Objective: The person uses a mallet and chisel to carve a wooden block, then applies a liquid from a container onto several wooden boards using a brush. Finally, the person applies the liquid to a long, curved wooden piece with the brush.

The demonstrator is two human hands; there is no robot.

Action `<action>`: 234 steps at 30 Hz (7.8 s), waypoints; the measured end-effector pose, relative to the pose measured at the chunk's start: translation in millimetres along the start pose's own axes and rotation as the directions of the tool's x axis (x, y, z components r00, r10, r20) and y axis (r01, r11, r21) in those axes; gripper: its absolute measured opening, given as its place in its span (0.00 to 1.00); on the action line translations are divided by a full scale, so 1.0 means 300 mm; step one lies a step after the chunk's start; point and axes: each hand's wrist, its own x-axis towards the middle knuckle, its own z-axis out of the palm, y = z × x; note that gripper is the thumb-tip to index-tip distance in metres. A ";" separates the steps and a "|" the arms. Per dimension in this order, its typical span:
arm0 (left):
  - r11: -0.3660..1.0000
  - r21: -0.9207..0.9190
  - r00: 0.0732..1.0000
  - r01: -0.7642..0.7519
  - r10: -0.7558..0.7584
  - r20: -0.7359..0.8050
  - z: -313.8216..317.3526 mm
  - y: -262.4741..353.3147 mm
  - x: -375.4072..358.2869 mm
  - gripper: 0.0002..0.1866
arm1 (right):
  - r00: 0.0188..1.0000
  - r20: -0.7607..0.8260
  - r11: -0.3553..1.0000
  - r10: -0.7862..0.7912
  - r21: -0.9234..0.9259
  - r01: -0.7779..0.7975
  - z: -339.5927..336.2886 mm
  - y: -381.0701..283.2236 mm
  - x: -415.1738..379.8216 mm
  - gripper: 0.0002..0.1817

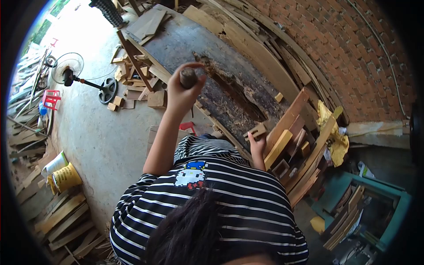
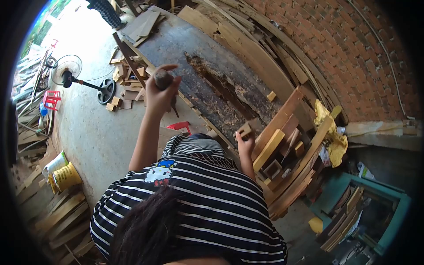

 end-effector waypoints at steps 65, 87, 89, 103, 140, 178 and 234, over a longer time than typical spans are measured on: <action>0.774 0.177 0.492 0.608 -0.543 0.681 0.372 -0.570 -0.204 0.29 | 0.881 0.314 0.848 0.353 0.290 -0.443 -0.360 -0.315 -0.006 0.28; 0.420 0.831 0.404 0.364 -0.875 0.265 -0.172 -1.362 -0.927 0.14 | 0.793 -0.398 0.845 0.462 -0.074 -0.530 -0.872 0.252 -0.178 0.28; 0.439 0.830 0.449 0.344 -0.853 0.265 -0.121 -1.252 -0.931 0.14 | 0.824 -0.352 0.868 0.443 -0.060 -0.493 -0.906 0.306 -0.170 0.28; 0.846 0.530 0.996 -0.057 0.082 -0.024 0.107 -0.299 -0.029 0.22 | 0.729 -0.476 0.457 0.492 -0.571 -0.682 -1.062 0.298 -0.123 0.40; 0.739 0.452 0.845 -0.499 0.300 0.443 0.042 0.323 0.306 0.23 | 0.856 -0.381 0.873 0.350 -0.198 -0.445 -1.168 0.319 -0.259 0.17; 0.918 0.377 0.992 -0.125 0.126 0.022 0.227 0.443 0.340 0.29 | 0.899 -0.148 0.896 0.412 -0.115 -0.429 -1.015 0.436 -0.384 0.14; 0.475 0.636 0.631 0.609 -0.775 -0.025 -0.087 -1.360 -0.571 0.18 | 0.666 -0.487 0.075 0.566 -0.773 -0.630 -0.909 0.066 -0.355 0.29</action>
